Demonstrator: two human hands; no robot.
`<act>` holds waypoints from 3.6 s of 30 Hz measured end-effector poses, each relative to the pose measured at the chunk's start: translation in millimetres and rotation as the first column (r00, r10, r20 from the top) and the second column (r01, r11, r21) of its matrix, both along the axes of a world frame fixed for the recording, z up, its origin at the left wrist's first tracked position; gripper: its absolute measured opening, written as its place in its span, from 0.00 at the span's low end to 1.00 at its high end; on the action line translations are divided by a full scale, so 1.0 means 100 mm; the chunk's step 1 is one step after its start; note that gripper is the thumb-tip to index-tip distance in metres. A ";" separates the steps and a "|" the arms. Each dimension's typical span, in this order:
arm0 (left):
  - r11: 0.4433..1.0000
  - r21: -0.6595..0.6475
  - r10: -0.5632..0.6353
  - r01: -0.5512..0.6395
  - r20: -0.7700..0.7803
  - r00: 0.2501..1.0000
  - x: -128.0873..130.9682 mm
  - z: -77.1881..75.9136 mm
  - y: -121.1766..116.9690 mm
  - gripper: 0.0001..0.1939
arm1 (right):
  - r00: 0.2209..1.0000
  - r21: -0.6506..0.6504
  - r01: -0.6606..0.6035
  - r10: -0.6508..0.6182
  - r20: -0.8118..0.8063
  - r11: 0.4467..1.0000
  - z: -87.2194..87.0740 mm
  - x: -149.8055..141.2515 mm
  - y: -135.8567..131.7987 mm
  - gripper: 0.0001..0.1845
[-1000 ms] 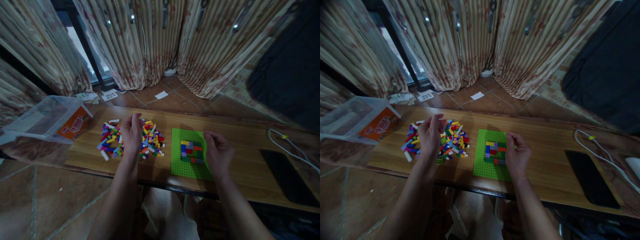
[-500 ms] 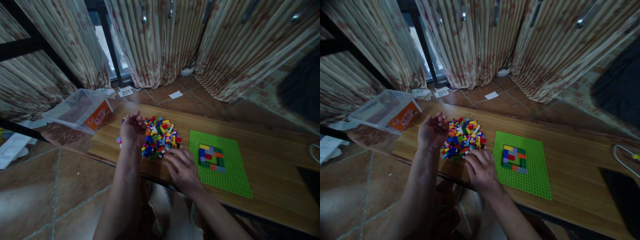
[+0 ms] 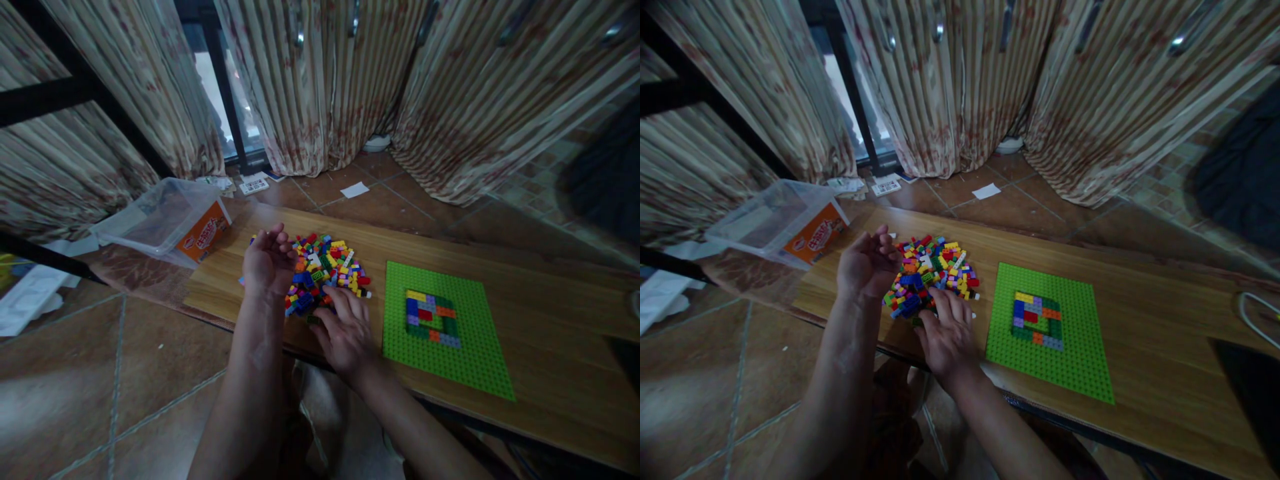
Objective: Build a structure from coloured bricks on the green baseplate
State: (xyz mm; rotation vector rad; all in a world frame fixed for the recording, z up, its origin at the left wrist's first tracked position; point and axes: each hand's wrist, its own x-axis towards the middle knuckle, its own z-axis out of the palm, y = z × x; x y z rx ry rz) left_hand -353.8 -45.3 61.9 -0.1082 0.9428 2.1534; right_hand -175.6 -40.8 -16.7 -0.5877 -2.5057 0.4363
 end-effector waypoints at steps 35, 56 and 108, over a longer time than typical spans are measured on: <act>0.710 -0.581 -0.676 0.398 -0.721 0.153 1.43 -0.45 0.51 0.08 | 0.922 -0.459 0.258 -0.358 -0.147 0.850 0.22 1.63 1.14 0.09; 0.680 -0.690 -0.687 0.249 -0.718 -0.112 1.60 -0.47 0.52 0.09 | 0.906 -0.468 0.288 -0.396 -0.149 0.835 0.11 1.56 1.07 0.11; 0.611 -0.768 -0.740 0.193 -0.641 -0.205 1.57 -0.43 0.51 0.09 | 0.951 -0.298 0.233 -0.282 -0.131 0.926 0.08 1.51 1.07 0.13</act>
